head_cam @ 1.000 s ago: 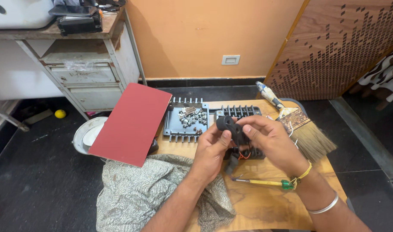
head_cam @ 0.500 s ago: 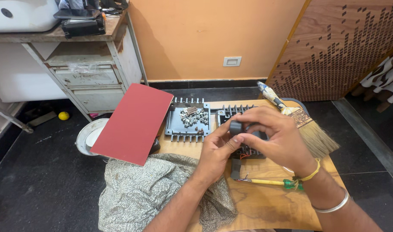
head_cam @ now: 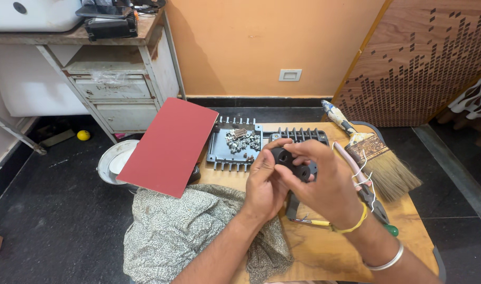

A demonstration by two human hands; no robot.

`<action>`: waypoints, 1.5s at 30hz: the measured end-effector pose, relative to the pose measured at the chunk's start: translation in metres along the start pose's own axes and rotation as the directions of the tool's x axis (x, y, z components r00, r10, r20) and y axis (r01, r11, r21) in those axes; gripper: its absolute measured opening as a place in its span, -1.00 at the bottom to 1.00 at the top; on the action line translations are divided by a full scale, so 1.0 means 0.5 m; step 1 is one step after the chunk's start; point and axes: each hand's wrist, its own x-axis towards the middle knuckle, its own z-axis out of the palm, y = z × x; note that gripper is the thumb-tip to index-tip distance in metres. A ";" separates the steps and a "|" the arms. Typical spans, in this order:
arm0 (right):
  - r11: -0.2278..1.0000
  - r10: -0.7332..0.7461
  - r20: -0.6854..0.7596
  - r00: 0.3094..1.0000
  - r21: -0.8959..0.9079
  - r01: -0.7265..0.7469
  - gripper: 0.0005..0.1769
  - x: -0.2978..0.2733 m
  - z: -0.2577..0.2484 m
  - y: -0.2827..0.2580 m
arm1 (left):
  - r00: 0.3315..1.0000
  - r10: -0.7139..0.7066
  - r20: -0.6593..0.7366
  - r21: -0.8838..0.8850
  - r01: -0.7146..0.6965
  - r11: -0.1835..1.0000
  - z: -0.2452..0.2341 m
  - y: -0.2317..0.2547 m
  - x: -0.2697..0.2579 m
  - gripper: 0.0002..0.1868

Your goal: The person unscrews wires from an electrical terminal block using a screwdriver, brushes the components with a large brush, and wipes them with a cloth.

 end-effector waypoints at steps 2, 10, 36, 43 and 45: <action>0.999 -0.038 -0.024 0.999 0.010 0.038 -0.28 -0.006 0.008 -0.011 | 0.999 0.011 -0.034 -0.035 -0.012 0.999 -0.005 0.003 0.004 -0.50; 0.969 0.219 -0.009 0.976 0.121 -0.217 -0.19 -0.035 -0.038 -0.006 | 0.997 -0.034 -0.063 -0.227 0.019 0.974 0.004 0.006 0.012 -0.50; 0.935 0.249 0.233 0.940 0.195 -0.296 -0.35 0.018 -0.022 0.031 | 1.000 -0.031 0.003 -0.026 0.031 0.999 -0.003 -0.001 0.005 -0.52; 0.841 0.284 0.407 0.868 0.328 -0.429 -0.41 0.032 -0.025 0.052 | 0.999 -0.031 0.043 -0.008 0.031 0.999 -0.010 -0.004 0.006 -0.53; 0.847 0.276 0.399 0.874 0.329 -0.417 -0.41 0.031 -0.024 0.049 | 0.999 -0.027 0.037 0.006 0.027 1.000 -0.012 -0.003 0.007 -0.54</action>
